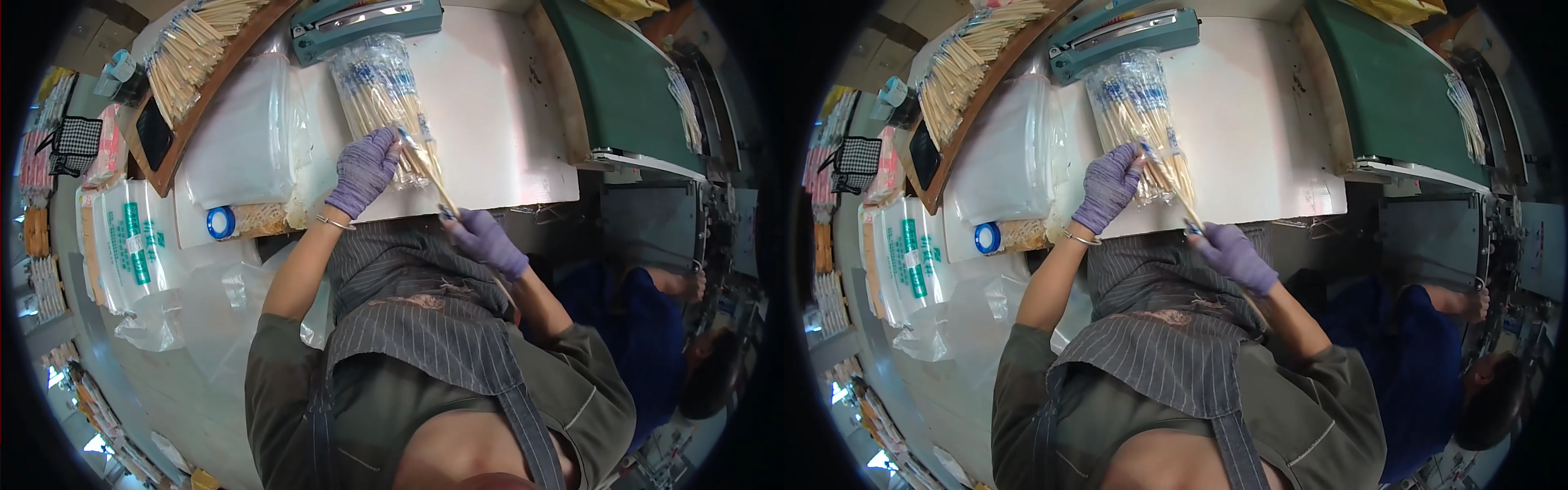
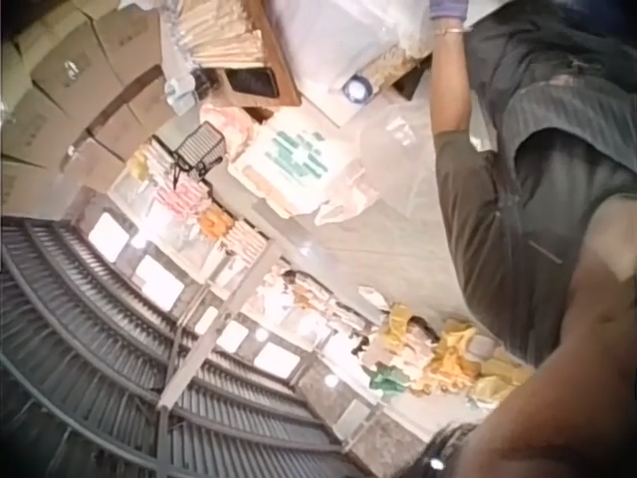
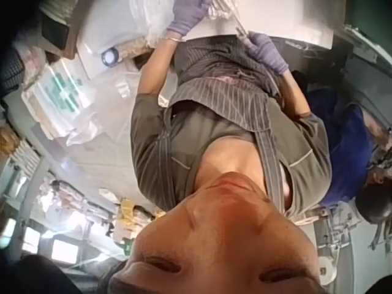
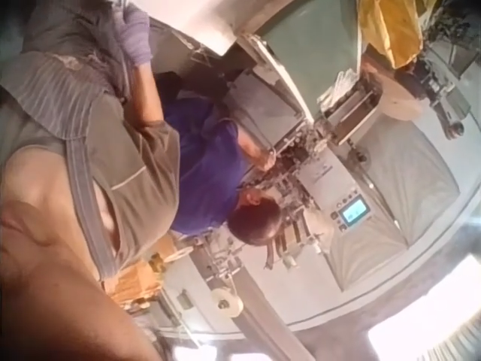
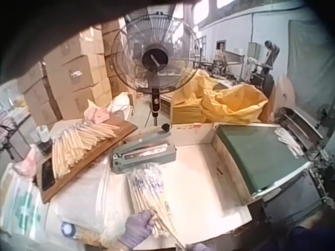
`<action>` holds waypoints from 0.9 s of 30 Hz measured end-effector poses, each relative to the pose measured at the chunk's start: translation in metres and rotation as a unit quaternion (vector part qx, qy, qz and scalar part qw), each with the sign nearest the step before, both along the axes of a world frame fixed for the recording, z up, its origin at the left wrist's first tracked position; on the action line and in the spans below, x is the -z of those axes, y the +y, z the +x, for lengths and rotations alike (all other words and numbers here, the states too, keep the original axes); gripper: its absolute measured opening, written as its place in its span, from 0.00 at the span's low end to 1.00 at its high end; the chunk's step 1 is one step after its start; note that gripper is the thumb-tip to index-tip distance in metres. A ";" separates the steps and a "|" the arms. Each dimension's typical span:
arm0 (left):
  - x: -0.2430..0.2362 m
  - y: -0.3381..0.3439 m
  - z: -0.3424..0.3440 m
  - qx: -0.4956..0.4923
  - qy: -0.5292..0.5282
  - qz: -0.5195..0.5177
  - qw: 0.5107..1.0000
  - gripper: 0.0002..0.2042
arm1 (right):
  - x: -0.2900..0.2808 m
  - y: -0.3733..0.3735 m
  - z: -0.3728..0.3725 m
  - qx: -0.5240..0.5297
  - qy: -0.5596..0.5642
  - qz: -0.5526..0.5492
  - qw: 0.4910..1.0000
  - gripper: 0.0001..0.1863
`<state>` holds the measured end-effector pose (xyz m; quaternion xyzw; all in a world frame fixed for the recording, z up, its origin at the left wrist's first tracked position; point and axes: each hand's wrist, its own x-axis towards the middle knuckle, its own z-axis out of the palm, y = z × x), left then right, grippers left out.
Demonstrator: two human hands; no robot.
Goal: Packaging bundles of wooden sticks into plastic bags and placing them onto a conveyor belt.
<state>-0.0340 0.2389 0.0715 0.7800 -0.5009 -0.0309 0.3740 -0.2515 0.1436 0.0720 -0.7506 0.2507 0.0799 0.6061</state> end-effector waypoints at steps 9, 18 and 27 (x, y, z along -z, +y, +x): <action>0.028 -0.003 0.024 -0.029 0.218 -0.039 0.975 0.08 | -0.006 0.039 -0.032 -0.108 0.114 -0.335 0.929 0.13; -0.004 0.006 -0.022 0.064 -0.129 0.031 0.989 0.11 | -0.027 -0.010 0.019 0.045 0.035 -0.003 0.998 0.15; -0.003 0.020 -0.031 0.036 -0.067 -0.022 0.997 0.08 | 0.017 -0.009 0.137 0.314 -0.127 -0.453 0.825 0.15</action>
